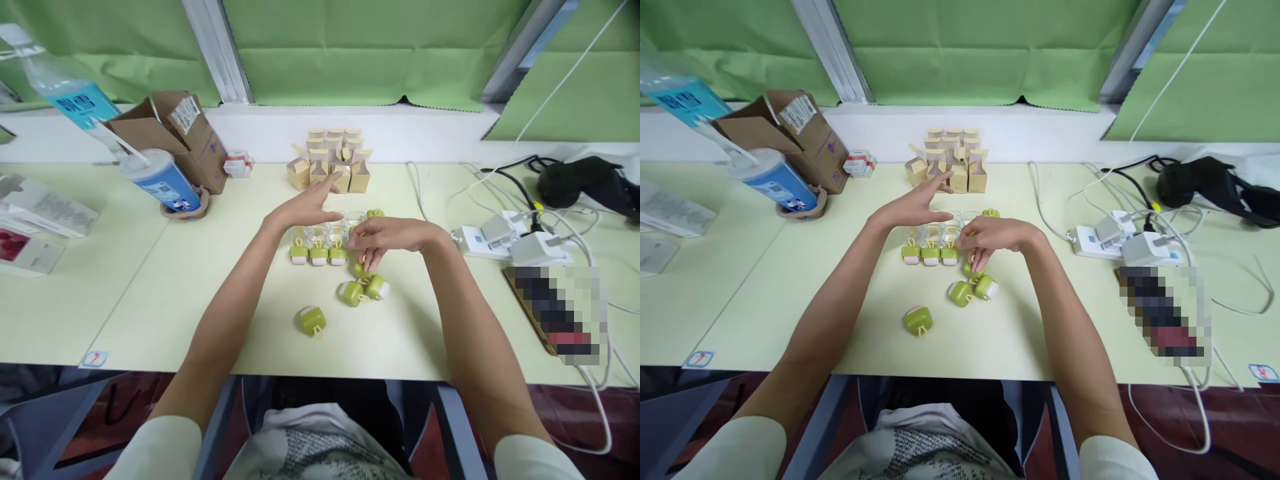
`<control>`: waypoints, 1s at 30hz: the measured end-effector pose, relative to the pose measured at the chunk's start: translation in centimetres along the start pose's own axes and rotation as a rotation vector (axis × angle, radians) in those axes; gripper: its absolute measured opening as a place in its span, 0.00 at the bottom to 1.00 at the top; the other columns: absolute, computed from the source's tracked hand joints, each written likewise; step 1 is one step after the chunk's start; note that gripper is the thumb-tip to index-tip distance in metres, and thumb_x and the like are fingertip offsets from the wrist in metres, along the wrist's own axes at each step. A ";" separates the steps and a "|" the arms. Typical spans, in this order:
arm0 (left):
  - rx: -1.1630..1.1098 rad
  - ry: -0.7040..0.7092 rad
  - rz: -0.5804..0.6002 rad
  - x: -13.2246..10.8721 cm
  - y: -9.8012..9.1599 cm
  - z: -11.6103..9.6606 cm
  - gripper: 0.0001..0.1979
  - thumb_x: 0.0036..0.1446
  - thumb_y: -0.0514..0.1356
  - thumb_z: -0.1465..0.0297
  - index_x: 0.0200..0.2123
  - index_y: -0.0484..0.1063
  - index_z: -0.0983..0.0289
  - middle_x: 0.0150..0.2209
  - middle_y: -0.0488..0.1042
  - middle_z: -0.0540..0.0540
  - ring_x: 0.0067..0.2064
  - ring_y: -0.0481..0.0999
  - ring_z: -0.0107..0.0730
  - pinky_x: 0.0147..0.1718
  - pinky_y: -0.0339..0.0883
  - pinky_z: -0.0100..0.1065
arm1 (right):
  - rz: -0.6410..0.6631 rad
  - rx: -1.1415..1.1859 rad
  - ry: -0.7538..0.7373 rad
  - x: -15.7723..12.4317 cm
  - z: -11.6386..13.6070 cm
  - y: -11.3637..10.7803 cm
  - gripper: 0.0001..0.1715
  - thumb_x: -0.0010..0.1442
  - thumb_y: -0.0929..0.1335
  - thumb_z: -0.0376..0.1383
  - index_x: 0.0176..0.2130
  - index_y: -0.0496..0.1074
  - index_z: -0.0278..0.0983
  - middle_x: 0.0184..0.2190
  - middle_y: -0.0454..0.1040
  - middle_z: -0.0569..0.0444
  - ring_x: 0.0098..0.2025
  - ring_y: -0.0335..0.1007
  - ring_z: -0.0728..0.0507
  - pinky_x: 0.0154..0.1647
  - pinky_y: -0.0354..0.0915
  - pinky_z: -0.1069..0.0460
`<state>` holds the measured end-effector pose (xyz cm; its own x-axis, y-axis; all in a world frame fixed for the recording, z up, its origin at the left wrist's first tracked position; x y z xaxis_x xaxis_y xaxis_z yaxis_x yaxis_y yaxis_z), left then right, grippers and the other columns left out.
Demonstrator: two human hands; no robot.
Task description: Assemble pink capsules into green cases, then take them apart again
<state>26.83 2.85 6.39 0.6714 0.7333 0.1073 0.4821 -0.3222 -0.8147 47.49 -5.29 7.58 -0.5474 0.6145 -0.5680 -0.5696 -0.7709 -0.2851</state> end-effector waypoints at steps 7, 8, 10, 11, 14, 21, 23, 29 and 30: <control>0.065 0.048 -0.034 0.1 -0.8 -0.9 0.44 0.62 0.65 0.55 0.77 0.56 0.61 0.67 0.73 0.65 0.72 0.67 0.59 0.71 0.61 0.55 | -0.030 -0.210 -0.070 -0.8 0.4 -0.5 0.18 0.60 0.77 0.43 0.47 0.80 0.37 0.41 0.85 0.47 0.41 0.85 0.38 0.41 0.79 0.49; 0.071 0.053 -0.039 -0.1 -1.0 -1.1 0.43 0.62 0.64 0.55 0.77 0.57 0.61 0.67 0.73 0.64 0.71 0.68 0.58 0.70 0.61 0.54 | -0.040 -0.273 -0.069 -0.8 0.5 -0.6 0.19 0.60 0.77 0.40 0.49 0.81 0.37 0.43 0.86 0.47 0.41 0.84 0.39 0.40 0.78 0.49; 0.080 0.051 -0.046 -0.4 -1.4 -1.4 0.42 0.63 0.63 0.56 0.77 0.57 0.60 0.67 0.73 0.63 0.70 0.69 0.56 0.71 0.61 0.53 | -0.060 -0.440 -0.055 -0.8 0.7 -0.4 0.21 0.57 0.76 0.35 0.52 0.82 0.37 0.46 0.86 0.48 0.42 0.83 0.40 0.39 0.75 0.50; 0.083 0.046 -0.048 -0.5 -1.5 -1.5 0.42 0.63 0.62 0.57 0.77 0.57 0.60 0.66 0.73 0.62 0.70 0.69 0.55 0.71 0.61 0.53 | -0.069 -0.536 -0.048 -0.8 0.8 -0.2 0.23 0.56 0.76 0.33 0.52 0.83 0.38 0.48 0.86 0.49 0.43 0.82 0.40 0.40 0.73 0.51; 0.073 0.028 -0.055 -0.9 -1.7 -1.7 0.42 0.63 0.62 0.57 0.77 0.56 0.59 0.67 0.73 0.61 0.71 0.68 0.53 0.72 0.59 0.51 | -0.095 -0.771 -0.015 -0.5 1.2 0.8 0.28 0.53 0.77 0.29 0.54 0.84 0.40 0.52 0.84 0.50 0.46 0.81 0.40 0.40 0.70 0.52; 0.067 0.015 -0.048 -0.9 -1.7 -1.7 0.43 0.63 0.62 0.57 0.77 0.56 0.61 0.67 0.74 0.62 0.72 0.68 0.54 0.72 0.59 0.52 | -0.188 -0.933 0.230 -0.9 2.2 2.8 0.31 0.57 0.79 0.30 0.59 0.78 0.38 0.54 0.81 0.45 0.48 0.80 0.38 0.34 0.65 0.51; 0.072 0.016 -0.049 -0.9 -1.7 -1.7 0.42 0.63 0.62 0.57 0.77 0.57 0.60 0.67 0.74 0.61 0.71 0.68 0.54 0.72 0.59 0.53 | -0.192 -0.962 0.264 -1.0 2.4 3.1 0.29 0.59 0.78 0.31 0.59 0.78 0.37 0.53 0.81 0.44 0.46 0.81 0.37 0.33 0.64 0.50; 0.074 0.007 -0.030 -1.0 -1.5 -1.9 0.42 0.64 0.61 0.57 0.77 0.56 0.61 0.67 0.74 0.62 0.71 0.68 0.54 0.72 0.59 0.52 | -0.222 -1.003 0.295 -0.7 2.7 3.6 0.21 0.65 0.75 0.33 0.57 0.79 0.34 0.51 0.83 0.39 0.49 0.83 0.33 0.38 0.68 0.47; 0.076 0.006 -0.030 -1.1 -1.5 -2.0 0.42 0.64 0.61 0.57 0.77 0.56 0.61 0.67 0.74 0.62 0.71 0.68 0.54 0.72 0.59 0.52 | -0.234 -1.009 0.288 -0.6 2.7 3.6 0.19 0.65 0.74 0.33 0.55 0.80 0.33 0.50 0.83 0.39 0.49 0.83 0.33 0.38 0.68 0.47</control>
<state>26.51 1.37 8.67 0.6608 0.7383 0.1350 0.4579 -0.2541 -0.8519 44.11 -8.00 9.03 -0.2505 0.8037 -0.5397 0.1998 -0.5026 -0.8411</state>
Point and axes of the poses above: each hand's wrist, its own x-axis towards the middle knuckle, its own y-axis out of the palm, z = x × y, the point moved 3 cm from there along x, towards the middle knuckle
